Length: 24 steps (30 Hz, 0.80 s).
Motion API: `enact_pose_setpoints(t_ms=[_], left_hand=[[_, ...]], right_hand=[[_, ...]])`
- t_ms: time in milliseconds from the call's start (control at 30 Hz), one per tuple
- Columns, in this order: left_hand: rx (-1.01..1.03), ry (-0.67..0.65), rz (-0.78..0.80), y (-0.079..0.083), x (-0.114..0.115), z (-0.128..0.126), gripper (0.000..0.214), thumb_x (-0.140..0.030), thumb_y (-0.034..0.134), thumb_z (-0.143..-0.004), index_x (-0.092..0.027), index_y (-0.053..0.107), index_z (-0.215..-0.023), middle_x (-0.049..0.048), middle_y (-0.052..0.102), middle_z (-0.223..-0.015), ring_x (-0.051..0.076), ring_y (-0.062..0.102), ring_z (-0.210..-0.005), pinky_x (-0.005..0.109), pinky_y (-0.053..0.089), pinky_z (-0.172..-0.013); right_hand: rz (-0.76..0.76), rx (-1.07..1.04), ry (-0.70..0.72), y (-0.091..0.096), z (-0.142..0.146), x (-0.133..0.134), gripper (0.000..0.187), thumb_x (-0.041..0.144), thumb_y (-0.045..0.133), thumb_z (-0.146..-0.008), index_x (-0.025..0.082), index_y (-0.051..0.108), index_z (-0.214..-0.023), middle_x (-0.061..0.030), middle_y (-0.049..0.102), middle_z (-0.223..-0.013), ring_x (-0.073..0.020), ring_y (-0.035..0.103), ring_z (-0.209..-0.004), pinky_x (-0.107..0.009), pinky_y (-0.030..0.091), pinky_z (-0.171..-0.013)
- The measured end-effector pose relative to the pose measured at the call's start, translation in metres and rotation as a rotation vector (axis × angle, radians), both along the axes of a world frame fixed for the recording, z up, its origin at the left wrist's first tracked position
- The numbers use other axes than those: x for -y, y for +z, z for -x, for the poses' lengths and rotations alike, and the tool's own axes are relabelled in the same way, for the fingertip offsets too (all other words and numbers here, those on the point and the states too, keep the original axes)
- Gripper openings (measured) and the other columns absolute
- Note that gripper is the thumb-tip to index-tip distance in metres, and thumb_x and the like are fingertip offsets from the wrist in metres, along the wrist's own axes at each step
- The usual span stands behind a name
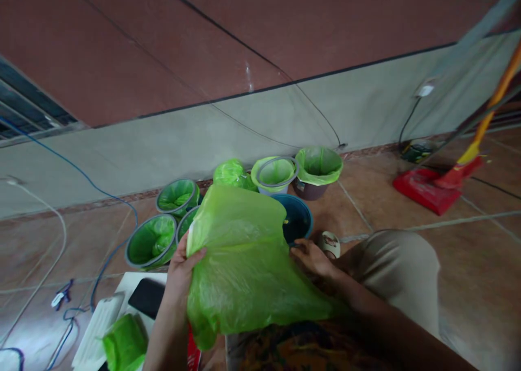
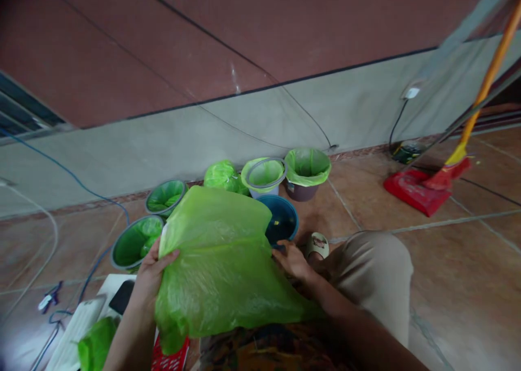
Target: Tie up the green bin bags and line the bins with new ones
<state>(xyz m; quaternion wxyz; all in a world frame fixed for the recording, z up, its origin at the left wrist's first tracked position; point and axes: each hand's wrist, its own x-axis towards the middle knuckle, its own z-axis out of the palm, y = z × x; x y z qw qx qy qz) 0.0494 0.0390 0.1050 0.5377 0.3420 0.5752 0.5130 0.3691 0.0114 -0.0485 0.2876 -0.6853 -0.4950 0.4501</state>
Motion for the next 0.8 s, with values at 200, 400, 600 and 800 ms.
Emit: enact_pose_setpoints(t_ms=[200,400,600,800], left_hand=[[0.005,0.009,0.028,0.0,0.007,0.006,0.081,-0.025,0.085,-0.055,-0.025,0.056,-0.131,0.0018,0.073,-0.1,0.019,0.07,-0.076,0.027,0.056,-0.069],[0.044,0.047,0.041,-0.001,0.01,0.012,0.079,-0.024,0.086,-0.055,-0.022,0.056,-0.128,0.001,0.073,-0.089,0.017,0.069,-0.066,0.028,0.056,-0.066],[0.121,0.073,0.01,-0.005,-0.002,0.006,0.072,-0.021,0.085,-0.055,-0.021,0.06,-0.122,0.0005,0.074,-0.088,0.018,0.07,-0.07,0.028,0.057,-0.071],[0.174,-0.036,-0.055,0.002,-0.018,-0.012,0.069,-0.022,0.083,-0.06,-0.021,0.059,-0.125,0.0032,0.074,-0.094,0.02,0.072,-0.077,0.03,0.058,-0.075]], right_hand=[[0.46,-0.862,-0.041,0.003,0.015,-0.019,0.044,0.057,0.044,-0.088,0.02,0.068,-0.092,-0.0059,0.073,-0.084,-0.0204,0.07,-0.078,-0.036,0.055,-0.079],[0.448,-1.14,-0.051,0.016,0.008,-0.029,0.02,0.034,0.064,-0.08,0.018,0.07,-0.091,-0.0057,0.075,-0.085,-0.0194,0.071,-0.075,-0.033,0.056,-0.081],[0.269,-1.017,-0.287,0.049,-0.056,-0.028,0.031,0.026,0.072,-0.072,0.018,0.066,-0.101,-0.0061,0.076,-0.085,-0.0229,0.073,-0.076,-0.037,0.058,-0.079],[-0.072,-0.777,-0.499,0.098,-0.101,-0.021,0.069,0.022,0.079,-0.067,0.028,0.051,-0.129,0.0004,0.075,-0.09,-0.0161,0.07,-0.074,-0.025,0.056,-0.064]])
